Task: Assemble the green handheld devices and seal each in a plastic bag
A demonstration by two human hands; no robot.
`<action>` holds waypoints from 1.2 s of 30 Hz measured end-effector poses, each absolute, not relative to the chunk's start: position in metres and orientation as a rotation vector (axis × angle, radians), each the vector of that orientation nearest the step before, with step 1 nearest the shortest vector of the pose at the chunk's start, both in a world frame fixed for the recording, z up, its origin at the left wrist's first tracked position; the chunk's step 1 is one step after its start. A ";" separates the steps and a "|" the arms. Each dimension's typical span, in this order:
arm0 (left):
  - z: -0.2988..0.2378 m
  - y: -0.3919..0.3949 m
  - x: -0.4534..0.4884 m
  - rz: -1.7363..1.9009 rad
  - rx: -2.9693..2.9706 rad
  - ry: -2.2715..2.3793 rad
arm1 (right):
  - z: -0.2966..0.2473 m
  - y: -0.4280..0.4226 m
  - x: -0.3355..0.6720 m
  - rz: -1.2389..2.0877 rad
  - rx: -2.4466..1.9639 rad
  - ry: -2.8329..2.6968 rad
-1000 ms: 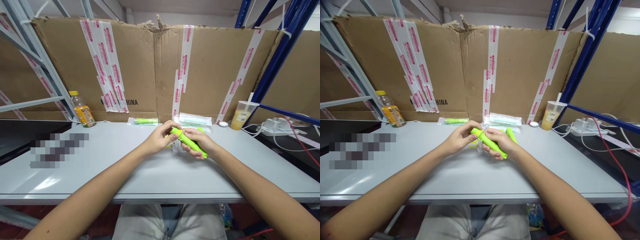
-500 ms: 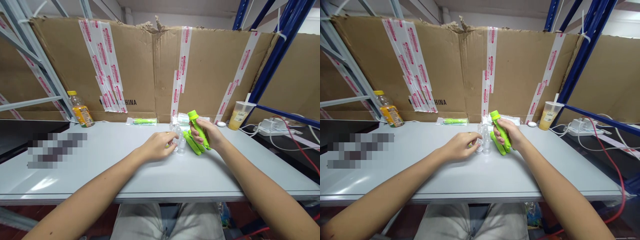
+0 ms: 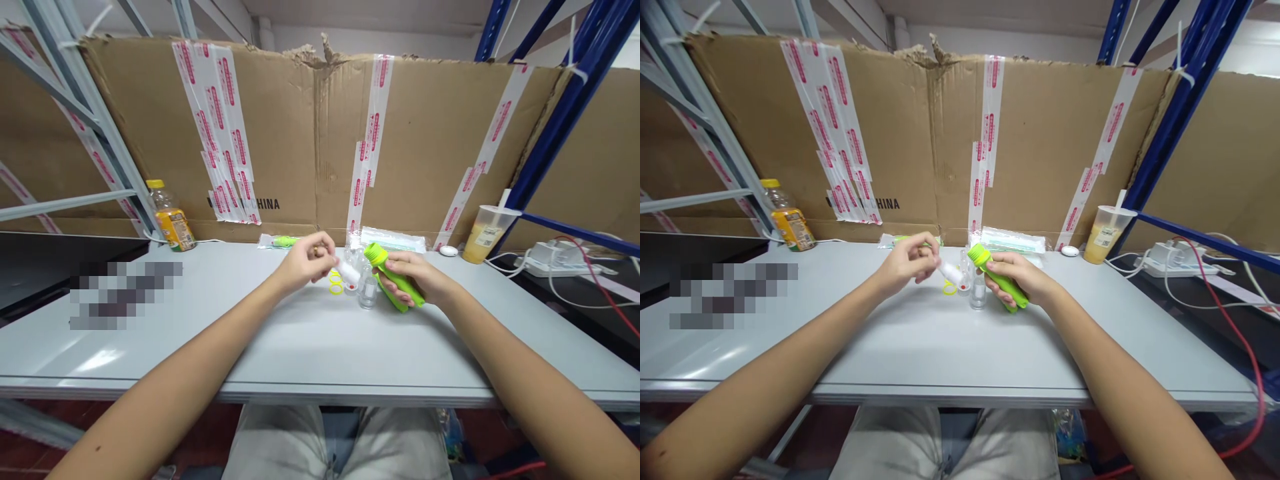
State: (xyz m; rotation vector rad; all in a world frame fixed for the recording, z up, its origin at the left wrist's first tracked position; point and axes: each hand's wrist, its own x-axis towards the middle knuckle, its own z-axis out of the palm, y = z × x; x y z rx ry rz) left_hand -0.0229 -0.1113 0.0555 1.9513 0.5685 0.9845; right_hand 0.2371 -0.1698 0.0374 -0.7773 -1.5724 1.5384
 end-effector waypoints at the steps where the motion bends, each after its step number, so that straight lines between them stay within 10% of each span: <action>1: 0.057 -0.109 -0.024 1.082 1.843 0.538 | 0.037 -0.170 0.238 1.557 -0.774 -1.595; 22: 0.042 -0.126 0.001 1.023 1.704 0.442 | 0.035 -0.170 0.229 1.609 -0.722 -1.642; 36: 0.015 -0.142 0.013 0.568 2.664 0.704 | 0.036 -0.168 0.233 1.528 -0.576 -1.444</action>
